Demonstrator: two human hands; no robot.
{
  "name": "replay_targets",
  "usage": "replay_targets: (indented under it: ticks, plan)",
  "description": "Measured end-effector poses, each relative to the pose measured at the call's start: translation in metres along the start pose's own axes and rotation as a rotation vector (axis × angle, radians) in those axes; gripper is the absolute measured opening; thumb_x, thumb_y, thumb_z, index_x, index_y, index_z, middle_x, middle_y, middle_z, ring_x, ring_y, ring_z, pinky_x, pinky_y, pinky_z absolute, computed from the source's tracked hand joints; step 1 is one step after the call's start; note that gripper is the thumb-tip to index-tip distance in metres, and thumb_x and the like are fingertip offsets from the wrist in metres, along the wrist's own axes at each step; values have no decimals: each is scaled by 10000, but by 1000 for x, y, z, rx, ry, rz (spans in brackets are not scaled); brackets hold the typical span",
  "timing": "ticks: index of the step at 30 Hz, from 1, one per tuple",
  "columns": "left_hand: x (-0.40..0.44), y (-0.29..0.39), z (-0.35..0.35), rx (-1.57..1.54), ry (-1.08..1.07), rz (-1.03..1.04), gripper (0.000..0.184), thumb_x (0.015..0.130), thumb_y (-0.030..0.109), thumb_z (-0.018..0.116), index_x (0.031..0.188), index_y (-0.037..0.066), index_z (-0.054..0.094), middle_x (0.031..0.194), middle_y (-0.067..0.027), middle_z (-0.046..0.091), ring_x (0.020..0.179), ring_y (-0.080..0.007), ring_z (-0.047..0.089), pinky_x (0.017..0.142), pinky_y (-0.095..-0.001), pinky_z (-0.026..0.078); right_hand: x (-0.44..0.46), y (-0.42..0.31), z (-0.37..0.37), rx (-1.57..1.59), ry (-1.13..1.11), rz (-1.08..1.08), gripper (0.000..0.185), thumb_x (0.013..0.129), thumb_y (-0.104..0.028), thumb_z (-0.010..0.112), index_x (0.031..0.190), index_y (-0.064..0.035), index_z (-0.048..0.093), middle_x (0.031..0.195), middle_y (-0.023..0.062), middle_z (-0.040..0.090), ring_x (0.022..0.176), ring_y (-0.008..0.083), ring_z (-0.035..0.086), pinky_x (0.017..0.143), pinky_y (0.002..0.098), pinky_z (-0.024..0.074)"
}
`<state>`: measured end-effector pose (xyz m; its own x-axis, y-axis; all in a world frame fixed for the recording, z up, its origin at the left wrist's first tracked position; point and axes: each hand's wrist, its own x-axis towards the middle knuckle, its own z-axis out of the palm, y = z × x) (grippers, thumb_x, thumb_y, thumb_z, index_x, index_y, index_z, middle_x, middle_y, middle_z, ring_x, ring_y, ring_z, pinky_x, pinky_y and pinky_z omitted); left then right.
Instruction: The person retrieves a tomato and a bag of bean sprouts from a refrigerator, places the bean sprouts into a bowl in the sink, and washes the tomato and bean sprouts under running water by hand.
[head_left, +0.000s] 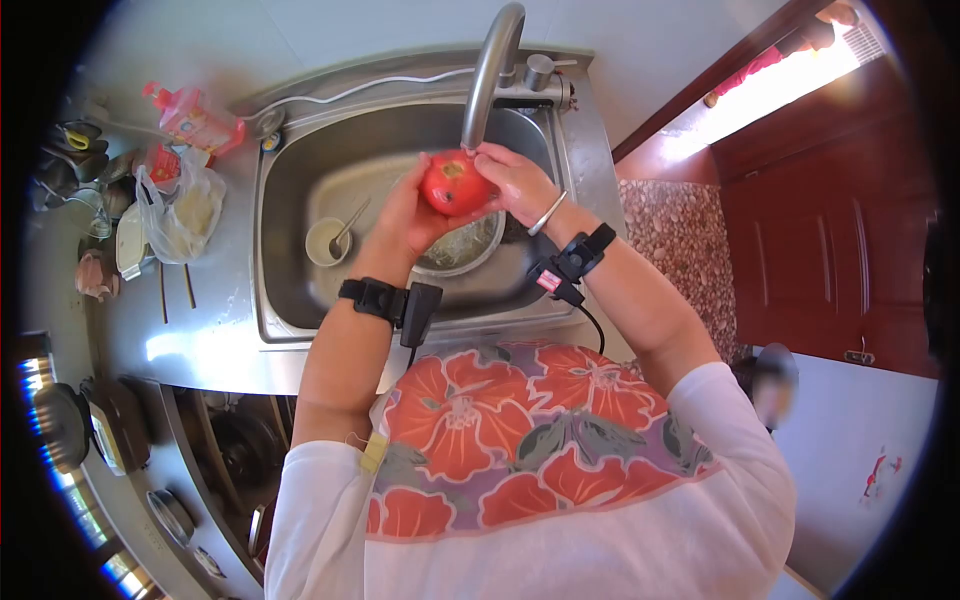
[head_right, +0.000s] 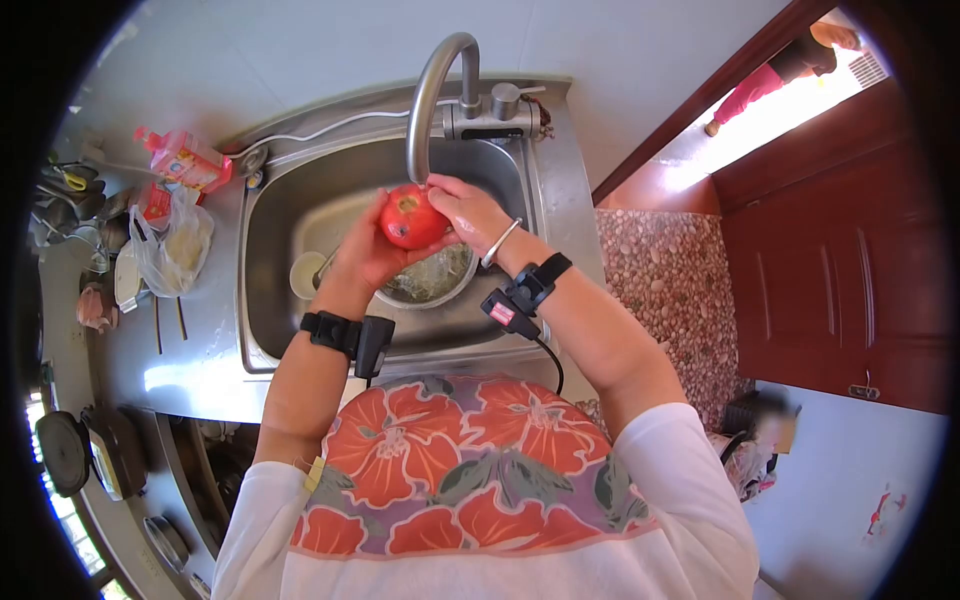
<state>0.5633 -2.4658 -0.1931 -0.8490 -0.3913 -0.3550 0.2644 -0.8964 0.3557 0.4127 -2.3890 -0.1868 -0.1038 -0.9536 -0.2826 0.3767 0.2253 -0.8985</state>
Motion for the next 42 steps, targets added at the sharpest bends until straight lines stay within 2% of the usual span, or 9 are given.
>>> replay_targets:
  ticks: [10, 13, 16, 20, 21, 26, 32, 38, 42]
  plan:
    - [12, -6, 24, 92, 350, 71, 389, 857, 362, 500, 1155, 119, 440, 1130, -123, 500, 1001, -302, 522, 816, -531, 442, -5, -7, -7, -366, 102, -52, 659, 781, -484, 580, 1263, -71, 404, 1076, 107, 545, 825, 173, 566, 562, 265, 489]
    - [26, -6, 14, 234, 377, 61, 403, 801, 343, 588, 1130, 148, 461, 1100, -108, 518, 985, -276, 527, 788, -509, 449, 9, 1, -24, -56, 237, 42, 470, 811, -403, 558, 1138, -67, 527, 1018, 63, 583, 799, 174, 579, 607, 288, 490]
    - [18, -2, 21, 432, 418, 114, 436, 761, 269, 640, 1133, 120, 467, 1096, -104, 523, 983, -257, 534, 723, -459, 485, 24, 17, -46, -324, 343, -15, 347, 807, -345, 555, 995, -58, 605, 933, 70, 626, 779, 184, 594, 648, 305, 487]
    - [14, 3, 11, 700, 436, 250, 431, 765, 276, 629, 1136, 117, 475, 1112, -105, 523, 1016, -264, 529, 691, -446, 511, 30, -13, -60, -829, 479, -305, 272, 809, -301, 539, 935, -78, 629, 872, 134, 622, 755, 272, 606, 696, 344, 473]
    - [6, 5, 2, 611, 403, 238, 436, 765, 283, 629, 1139, 122, 473, 1117, -104, 520, 1016, -268, 528, 698, -438, 510, 34, -21, -64, -952, 591, -649, 223, 830, -252, 507, 908, -71, 613, 827, 130, 623, 759, 306, 596, 700, 384, 466]
    - [-25, 37, -13, 94, 533, 203, 453, 770, 328, 618, 1158, 151, 467, 1142, -105, 508, 1033, -291, 513, 723, -411, 502, 86, -61, -120, -1582, 755, -924, 223, 785, -105, 473, 996, -45, 513, 1046, 143, 542, 992, 315, 497, 843, 406, 419]
    - [-49, 41, -20, -77, 400, 196, 482, 787, 429, 534, 1172, 149, 465, 1144, -119, 505, 981, -358, 504, 688, -391, 514, 84, -81, -116, -1835, 536, -208, 418, 776, -123, 475, 1184, -48, 418, 1176, 137, 474, 1128, 285, 429, 907, 413, 390]
    - [-47, 14, -23, -204, 222, 21, 484, 812, 465, 464, 1180, 152, 471, 1122, -139, 505, 880, -406, 509, 560, -308, 535, 30, -34, -72, -1574, 758, -381, 443, 759, -151, 520, 1173, -20, 430, 1176, 154, 470, 1129, 297, 421, 920, 398, 375]
    - [-52, 6, -4, -28, 288, 19, 430, 826, 432, 469, 1140, 139, 497, 1072, -105, 546, 852, -346, 557, 581, -321, 519, -10, -21, -45, -1326, 565, -475, 449, 770, -219, 547, 1161, -14, 462, 1142, 164, 513, 1078, 324, 472, 915, 372, 386]
